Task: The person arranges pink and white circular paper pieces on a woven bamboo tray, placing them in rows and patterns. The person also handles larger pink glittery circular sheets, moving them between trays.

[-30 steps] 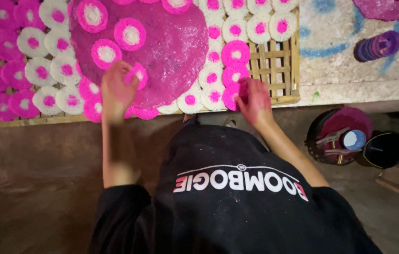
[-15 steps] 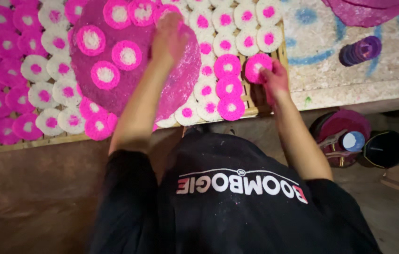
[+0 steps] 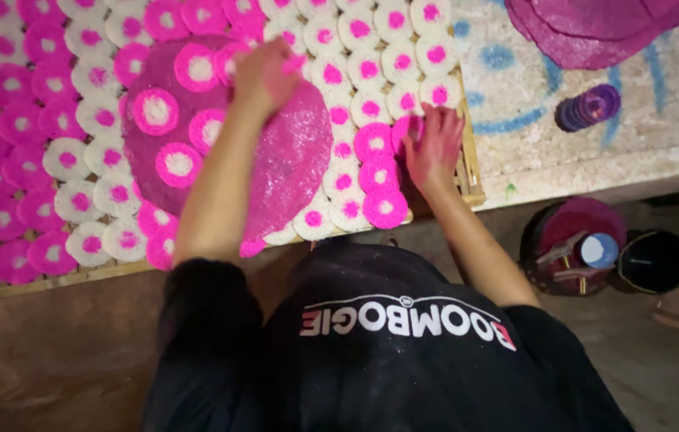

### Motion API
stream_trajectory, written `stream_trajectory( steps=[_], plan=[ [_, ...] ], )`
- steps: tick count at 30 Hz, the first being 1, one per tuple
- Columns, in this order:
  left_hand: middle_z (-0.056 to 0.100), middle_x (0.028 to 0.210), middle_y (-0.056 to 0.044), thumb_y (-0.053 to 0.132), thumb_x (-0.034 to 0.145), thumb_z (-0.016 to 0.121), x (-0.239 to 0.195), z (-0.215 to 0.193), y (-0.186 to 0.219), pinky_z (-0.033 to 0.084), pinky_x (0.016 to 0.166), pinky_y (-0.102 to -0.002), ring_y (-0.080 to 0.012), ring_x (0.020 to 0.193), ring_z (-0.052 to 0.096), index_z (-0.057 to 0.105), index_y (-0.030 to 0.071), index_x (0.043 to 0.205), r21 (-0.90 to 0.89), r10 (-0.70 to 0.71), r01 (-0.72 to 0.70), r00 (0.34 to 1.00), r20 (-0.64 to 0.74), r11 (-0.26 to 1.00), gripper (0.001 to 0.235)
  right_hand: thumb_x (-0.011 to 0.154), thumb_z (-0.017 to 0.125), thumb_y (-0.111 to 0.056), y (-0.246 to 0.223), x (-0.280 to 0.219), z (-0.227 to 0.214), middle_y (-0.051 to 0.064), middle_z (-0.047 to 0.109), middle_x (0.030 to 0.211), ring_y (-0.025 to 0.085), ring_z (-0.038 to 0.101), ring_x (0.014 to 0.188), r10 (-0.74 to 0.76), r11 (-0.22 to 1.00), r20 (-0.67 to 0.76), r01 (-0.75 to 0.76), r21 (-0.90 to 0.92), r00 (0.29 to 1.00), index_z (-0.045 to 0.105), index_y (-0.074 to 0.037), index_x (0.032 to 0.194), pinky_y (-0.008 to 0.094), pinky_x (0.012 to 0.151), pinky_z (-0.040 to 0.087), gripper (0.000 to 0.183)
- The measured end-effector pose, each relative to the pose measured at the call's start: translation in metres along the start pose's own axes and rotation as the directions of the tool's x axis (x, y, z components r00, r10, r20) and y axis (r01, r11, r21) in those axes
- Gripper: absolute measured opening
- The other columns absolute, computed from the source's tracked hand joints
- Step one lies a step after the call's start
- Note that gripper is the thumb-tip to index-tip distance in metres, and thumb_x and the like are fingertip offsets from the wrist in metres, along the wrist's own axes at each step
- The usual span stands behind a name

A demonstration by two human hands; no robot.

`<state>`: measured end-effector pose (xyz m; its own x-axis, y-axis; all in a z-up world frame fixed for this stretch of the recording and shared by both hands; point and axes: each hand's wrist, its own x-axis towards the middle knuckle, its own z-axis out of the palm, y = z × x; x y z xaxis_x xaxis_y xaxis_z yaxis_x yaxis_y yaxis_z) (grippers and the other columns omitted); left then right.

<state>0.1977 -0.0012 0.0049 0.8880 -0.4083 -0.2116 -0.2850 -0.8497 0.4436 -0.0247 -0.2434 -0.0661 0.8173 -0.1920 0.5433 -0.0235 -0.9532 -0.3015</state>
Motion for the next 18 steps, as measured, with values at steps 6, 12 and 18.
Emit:
stream_trajectory(
  steps=[6,12,18],
  plan=[
    [0.072,0.115,-0.008,0.023,0.088,0.076,-0.079,0.029,0.082,0.056,0.099,-0.042,-0.0224,0.108,0.069,0.066,0.015,0.120,-0.261,0.300,-0.270,0.950,0.083,0.927,0.034,0.096,0.064,-0.035,0.007,-0.006,0.040,0.016,0.067,0.105,0.028,0.069,0.090,0.234,-0.611,0.855,-0.614,0.500,0.463,0.061,0.002,0.122,0.037,0.081,0.061,0.046],
    [0.061,0.133,-0.018,0.014,0.081,0.079,-0.016,0.030,0.002,0.045,0.106,-0.046,-0.0339,0.123,0.056,0.059,0.004,0.131,-0.205,0.078,-0.136,0.961,-0.265,0.969,0.055,0.098,0.068,-0.003,0.122,-0.038,0.051,0.001,0.065,0.091,0.011,0.055,0.070,0.590,-0.004,0.510,-0.629,0.777,0.626,0.067,-0.008,0.123,0.025,0.058,0.044,0.026],
    [0.052,0.135,-0.025,0.034,0.098,0.056,0.061,0.032,-0.105,0.044,0.098,-0.056,-0.0367,0.120,0.054,0.043,0.003,0.146,0.378,-0.128,0.208,0.965,-0.227,0.902,0.058,0.098,0.064,-0.001,0.144,-0.037,0.039,0.002,0.073,0.104,0.012,0.068,0.092,0.458,0.254,0.429,-0.577,0.777,0.779,0.063,-0.005,0.124,0.028,0.082,0.059,0.027]
  ],
)
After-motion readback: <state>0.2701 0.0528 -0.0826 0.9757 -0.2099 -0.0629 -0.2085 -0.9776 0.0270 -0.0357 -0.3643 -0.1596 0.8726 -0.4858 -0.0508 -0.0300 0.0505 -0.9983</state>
